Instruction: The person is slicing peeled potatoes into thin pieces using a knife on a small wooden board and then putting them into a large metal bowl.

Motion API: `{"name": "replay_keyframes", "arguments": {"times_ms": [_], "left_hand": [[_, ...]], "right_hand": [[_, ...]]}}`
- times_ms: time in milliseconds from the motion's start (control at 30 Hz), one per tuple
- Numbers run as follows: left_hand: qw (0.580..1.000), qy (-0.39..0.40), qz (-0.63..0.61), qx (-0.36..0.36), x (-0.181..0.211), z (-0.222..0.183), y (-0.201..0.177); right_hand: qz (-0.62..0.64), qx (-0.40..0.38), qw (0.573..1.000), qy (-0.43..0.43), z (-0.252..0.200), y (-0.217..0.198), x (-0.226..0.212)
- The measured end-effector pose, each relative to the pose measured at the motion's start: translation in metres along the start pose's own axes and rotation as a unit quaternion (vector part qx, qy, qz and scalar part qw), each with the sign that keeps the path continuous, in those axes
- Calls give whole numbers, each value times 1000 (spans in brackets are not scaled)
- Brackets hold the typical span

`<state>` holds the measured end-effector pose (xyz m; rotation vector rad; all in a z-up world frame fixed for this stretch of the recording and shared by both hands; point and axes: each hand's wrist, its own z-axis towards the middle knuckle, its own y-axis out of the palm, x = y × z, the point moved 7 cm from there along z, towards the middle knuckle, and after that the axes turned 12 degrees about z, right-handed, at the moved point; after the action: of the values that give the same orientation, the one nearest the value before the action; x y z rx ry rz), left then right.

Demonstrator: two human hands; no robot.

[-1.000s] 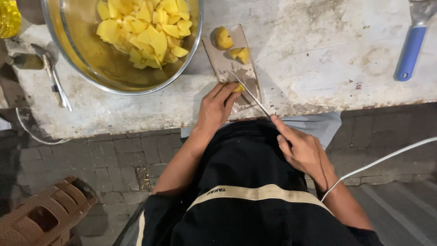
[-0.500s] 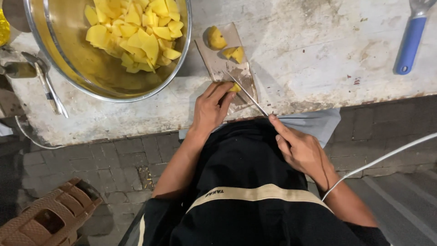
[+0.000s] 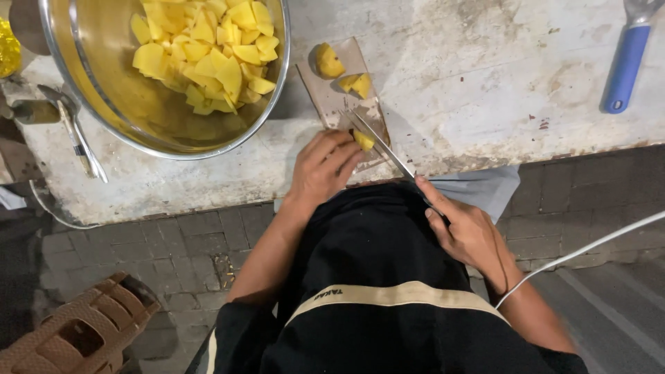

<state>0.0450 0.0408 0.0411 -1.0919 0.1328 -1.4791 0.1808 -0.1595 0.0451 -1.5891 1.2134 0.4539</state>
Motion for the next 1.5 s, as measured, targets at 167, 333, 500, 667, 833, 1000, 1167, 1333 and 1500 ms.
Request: {"name": "replay_keyframes", "arguments": {"times_ms": [167,333,500,667,833,1000,1167,1333,1500], "left_hand": [[998,1,31,58,10,-7,8],[997,8,40,68,9,-7,8],[997,3,40,63,8,-4,7],[997,18,34,63,5,-4,7],[997,19,37,59,3,-5,9],[998,13,23,62,5,0,6],[998,7,21,62,5,-2,5],[997,17,40,65,7,-3,5],[998,5,60,32,12,4,3]], "right_hand": [[-61,13,997,-53,2,-5,-9],[-94,18,992,-85,2,-6,-19],[-117,19,987,-108,0,-5,-24],[-171,15,982,-78,-6,4,-9],[-189,14,979,-77,-5,7,-1],[-217,-6,975,-53,1,8,-6],[-135,-43,989,-32,12,15,10],[-102,-66,993,-12,12,16,11],[-162,-30,986,-39,8,17,8]]}}
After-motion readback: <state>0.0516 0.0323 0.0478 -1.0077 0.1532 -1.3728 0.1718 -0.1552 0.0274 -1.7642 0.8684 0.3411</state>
